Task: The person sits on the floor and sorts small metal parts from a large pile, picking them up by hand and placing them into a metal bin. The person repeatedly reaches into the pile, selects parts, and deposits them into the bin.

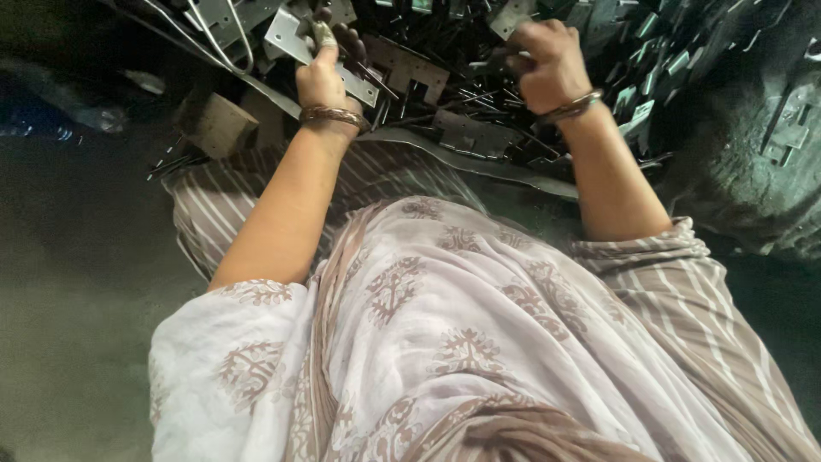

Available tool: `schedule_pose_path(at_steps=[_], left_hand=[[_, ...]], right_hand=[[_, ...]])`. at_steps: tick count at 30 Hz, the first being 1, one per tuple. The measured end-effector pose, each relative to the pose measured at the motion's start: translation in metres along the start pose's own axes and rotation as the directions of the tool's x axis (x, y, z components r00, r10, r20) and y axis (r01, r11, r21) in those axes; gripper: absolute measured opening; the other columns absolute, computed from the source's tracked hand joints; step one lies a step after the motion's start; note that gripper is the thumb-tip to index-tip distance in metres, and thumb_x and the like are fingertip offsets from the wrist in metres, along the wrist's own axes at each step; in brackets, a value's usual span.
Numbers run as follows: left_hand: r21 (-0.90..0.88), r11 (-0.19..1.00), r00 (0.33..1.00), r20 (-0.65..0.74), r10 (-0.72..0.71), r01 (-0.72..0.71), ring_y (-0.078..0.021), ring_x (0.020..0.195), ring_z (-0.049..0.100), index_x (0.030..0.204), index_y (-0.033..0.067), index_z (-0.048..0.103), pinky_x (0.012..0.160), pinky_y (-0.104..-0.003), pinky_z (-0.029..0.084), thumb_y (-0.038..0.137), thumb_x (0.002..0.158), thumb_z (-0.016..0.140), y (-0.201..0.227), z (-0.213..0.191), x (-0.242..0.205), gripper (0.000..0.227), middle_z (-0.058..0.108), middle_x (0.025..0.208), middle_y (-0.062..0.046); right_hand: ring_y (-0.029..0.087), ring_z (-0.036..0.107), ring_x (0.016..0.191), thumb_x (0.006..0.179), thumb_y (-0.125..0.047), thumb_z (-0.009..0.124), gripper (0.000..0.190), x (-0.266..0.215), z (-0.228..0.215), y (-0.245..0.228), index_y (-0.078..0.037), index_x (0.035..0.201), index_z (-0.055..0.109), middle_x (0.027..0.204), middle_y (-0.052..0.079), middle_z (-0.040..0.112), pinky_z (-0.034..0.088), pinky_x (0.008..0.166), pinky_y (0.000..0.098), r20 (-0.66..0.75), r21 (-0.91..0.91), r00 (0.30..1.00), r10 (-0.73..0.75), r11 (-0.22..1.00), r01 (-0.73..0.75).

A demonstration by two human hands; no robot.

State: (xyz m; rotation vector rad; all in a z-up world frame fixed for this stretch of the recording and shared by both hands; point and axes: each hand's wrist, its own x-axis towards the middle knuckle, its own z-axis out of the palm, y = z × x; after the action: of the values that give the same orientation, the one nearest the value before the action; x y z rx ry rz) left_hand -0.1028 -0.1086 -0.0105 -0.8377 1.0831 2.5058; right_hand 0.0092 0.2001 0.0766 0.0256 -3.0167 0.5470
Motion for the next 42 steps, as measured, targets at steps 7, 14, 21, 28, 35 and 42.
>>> schedule_pose_path(at_steps=[7, 14, 21, 28, 35, 42], left_hand=[[-0.171, 0.970, 0.898, 0.431, -0.085, 0.174, -0.0286, 0.098, 0.074, 0.118, -0.0055, 0.065, 0.091, -0.044, 0.062, -0.004, 0.094, 0.059, 0.008, -0.012, -0.035, 0.024, 0.073, 0.109, -0.018], [-0.175, 0.839, 0.619, 0.753, -0.222, 0.515, -0.0266, 0.119, 0.066, 0.140, 0.0147, 0.054, 0.100, -0.044, 0.058, 0.021, 0.100, 0.053, -0.036, 0.006, -0.067, 0.040, 0.065, 0.135, -0.012], [0.009, 0.947, 0.696, 0.676, -0.243, 0.322, -0.0354, 0.115, 0.051, 0.133, -0.0033, 0.039, 0.095, -0.049, 0.045, 0.033, 0.107, 0.063, -0.093, 0.027, -0.079, 0.051, 0.050, 0.127, -0.019], [0.392, -0.165, 0.409, 0.909, -0.077, -0.905, -0.0429, 0.133, 0.046, 0.151, 0.0023, 0.042, 0.108, -0.052, 0.037, 0.024, 0.092, 0.073, -0.060, 0.060, -0.040, 0.070, 0.046, 0.148, -0.024], [0.024, -0.641, 0.174, 0.970, -0.172, -0.767, -0.0293, 0.126, 0.060, 0.116, 0.0049, 0.066, 0.118, -0.048, 0.038, 0.009, 0.099, 0.061, -0.040, 0.025, 0.011, 0.018, 0.066, 0.128, -0.013], [0.135, -0.561, 0.190, 0.981, -0.041, -0.817, -0.0329, 0.082, 0.073, 0.120, 0.0027, 0.058, 0.077, -0.046, 0.058, 0.006, 0.099, 0.062, -0.022, 0.013, 0.016, 0.021, 0.075, 0.095, -0.017]], right_hand=[[0.018, 0.071, 0.091, 0.104, -0.009, 0.066, 0.023, -0.005, -0.059, -0.040, -0.006, 0.126, 0.069, 0.115, 0.009, 0.073, 0.060, 0.079, 0.0288, 0.087, 0.991, 0.975, 0.207, -0.120, -0.063], [0.026, 0.068, 0.108, 0.098, 0.003, 0.077, 0.030, -0.007, -0.026, -0.076, 0.001, 0.126, 0.069, 0.119, 0.018, 0.071, 0.058, 0.097, 0.0401, 0.047, 0.759, 0.999, -0.006, 0.651, -0.032], [0.037, 0.064, 0.129, 0.094, 0.004, 0.067, 0.074, -0.044, 0.006, -0.107, -0.004, 0.160, 0.036, 0.145, 0.028, 0.059, 0.055, 0.106, 0.0384, -0.054, 0.397, 0.971, -0.234, 0.887, 0.235], [0.021, 0.074, 0.096, 0.096, 0.002, 0.059, 0.050, -0.080, -0.065, 0.009, 0.007, 0.146, 0.054, 0.121, 0.018, 0.070, 0.063, 0.077, 0.0296, 0.056, 0.982, 0.920, 0.388, -0.185, 0.018], [0.025, 0.068, 0.101, 0.100, 0.003, 0.063, 0.054, -0.176, -0.158, 0.195, 0.007, 0.152, 0.052, 0.126, 0.021, 0.069, 0.060, 0.086, 0.0302, -0.492, 0.829, 0.575, 0.654, 0.554, 0.080], [0.034, 0.062, 0.125, 0.100, 0.004, 0.071, 0.055, -0.196, -0.151, 0.250, 0.005, 0.152, 0.053, 0.138, 0.024, 0.065, 0.055, 0.105, 0.0375, -0.354, -0.409, 0.719, 0.598, 0.592, -0.694]])
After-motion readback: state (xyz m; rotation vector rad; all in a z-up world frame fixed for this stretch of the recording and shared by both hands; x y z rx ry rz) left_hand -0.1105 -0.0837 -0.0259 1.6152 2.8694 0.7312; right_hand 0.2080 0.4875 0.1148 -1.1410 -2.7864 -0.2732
